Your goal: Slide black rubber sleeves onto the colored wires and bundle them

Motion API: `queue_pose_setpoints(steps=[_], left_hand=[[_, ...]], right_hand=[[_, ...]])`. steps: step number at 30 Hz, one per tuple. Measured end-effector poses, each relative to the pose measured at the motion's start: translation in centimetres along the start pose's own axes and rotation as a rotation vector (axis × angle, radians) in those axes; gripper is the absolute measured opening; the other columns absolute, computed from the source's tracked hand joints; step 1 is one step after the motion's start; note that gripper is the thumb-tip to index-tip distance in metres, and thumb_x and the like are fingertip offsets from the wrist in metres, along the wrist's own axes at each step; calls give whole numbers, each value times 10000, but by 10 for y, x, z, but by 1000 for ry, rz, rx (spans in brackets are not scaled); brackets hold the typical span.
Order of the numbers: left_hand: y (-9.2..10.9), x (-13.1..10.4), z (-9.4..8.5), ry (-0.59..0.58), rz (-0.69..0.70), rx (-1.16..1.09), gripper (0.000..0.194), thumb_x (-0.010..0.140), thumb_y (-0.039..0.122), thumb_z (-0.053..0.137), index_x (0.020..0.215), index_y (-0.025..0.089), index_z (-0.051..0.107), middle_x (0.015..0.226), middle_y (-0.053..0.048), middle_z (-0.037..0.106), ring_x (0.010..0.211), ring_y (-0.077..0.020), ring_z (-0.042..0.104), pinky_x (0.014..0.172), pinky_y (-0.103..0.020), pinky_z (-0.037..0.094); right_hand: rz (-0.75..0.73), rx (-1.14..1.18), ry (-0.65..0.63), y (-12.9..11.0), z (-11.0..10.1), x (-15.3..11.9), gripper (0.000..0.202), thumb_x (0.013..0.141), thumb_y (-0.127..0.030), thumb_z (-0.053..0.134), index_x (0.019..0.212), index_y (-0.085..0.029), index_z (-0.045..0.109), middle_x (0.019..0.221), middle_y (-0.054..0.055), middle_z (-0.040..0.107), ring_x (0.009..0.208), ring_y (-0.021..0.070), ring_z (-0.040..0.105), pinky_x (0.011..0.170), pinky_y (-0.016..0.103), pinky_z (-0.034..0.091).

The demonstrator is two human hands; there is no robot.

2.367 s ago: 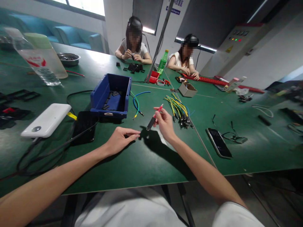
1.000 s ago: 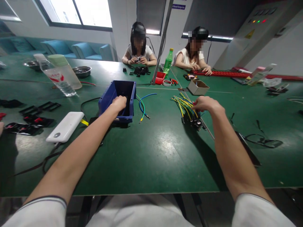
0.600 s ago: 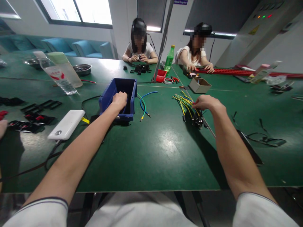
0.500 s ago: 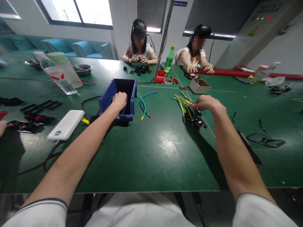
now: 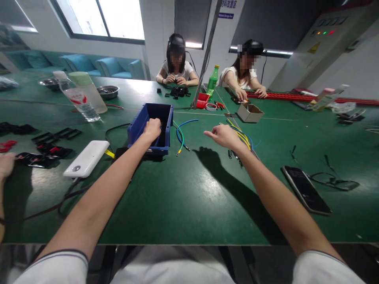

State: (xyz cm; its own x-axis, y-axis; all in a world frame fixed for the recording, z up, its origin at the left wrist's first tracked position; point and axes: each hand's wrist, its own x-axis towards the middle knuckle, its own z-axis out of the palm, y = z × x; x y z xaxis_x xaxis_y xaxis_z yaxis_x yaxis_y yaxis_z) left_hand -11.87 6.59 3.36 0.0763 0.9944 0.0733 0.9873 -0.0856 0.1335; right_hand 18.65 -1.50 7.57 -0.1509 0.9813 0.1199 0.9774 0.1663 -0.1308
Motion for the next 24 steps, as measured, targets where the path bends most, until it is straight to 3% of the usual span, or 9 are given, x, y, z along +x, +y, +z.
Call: queue_pose_setpoints(steps=[3, 6, 12, 16, 20, 24], left_hand=[[-1, -3, -2, 65, 10, 20, 384, 829, 93, 411, 1157, 122, 608, 1179, -185, 605, 1135, -294, 556, 953, -394, 433], [-2, -5, -4, 63, 8, 47, 373, 832, 145, 459, 1173, 91, 601, 1184, -216, 594, 1120, -316, 568, 933, -399, 452], [0, -5, -3, -34, 4, 92, 332, 835, 239, 526, 1075, 53, 661, 1067, -260, 635, 1030, -343, 622, 866, -385, 490], [-1, -4, -7, -85, 42, 105, 328, 810, 259, 574, 1071, 85, 671, 1075, -244, 643, 1032, -337, 622, 863, -372, 488], [-2, -6, -12, -123, 90, 99, 315, 782, 217, 571, 1061, 124, 682, 1077, -215, 651, 1026, -324, 628, 855, -358, 488], [0, -9, -14, -168, 100, 95, 286, 748, 188, 576, 993, 115, 706, 1025, -215, 666, 966, -316, 648, 820, -346, 497]], right_hand=[[-43, 98, -48, -37, 25, -2, 569, 873, -634, 395, 776, -170, 709, 759, 144, 711, 750, 252, 664, 645, 294, 414], [27, 166, -97, -58, 43, 2, 511, 877, -587, 433, 819, -166, 715, 864, 162, 721, 862, 279, 667, 706, 304, 430], [111, 271, -127, -84, 65, 25, 450, 804, -585, 546, 821, -167, 712, 937, 175, 711, 922, 305, 654, 743, 334, 452], [125, 377, -123, -89, 76, 35, 296, 775, -437, 621, 748, -150, 686, 934, 177, 699, 935, 301, 641, 755, 329, 443], [147, 572, -125, -83, 81, 39, 296, 812, -372, 555, 644, -138, 621, 628, 85, 641, 678, 185, 617, 624, 252, 428], [190, 807, -85, -80, 86, 40, 309, 874, -364, 465, 669, -153, 558, 472, -2, 504, 433, 106, 456, 463, 224, 364]])
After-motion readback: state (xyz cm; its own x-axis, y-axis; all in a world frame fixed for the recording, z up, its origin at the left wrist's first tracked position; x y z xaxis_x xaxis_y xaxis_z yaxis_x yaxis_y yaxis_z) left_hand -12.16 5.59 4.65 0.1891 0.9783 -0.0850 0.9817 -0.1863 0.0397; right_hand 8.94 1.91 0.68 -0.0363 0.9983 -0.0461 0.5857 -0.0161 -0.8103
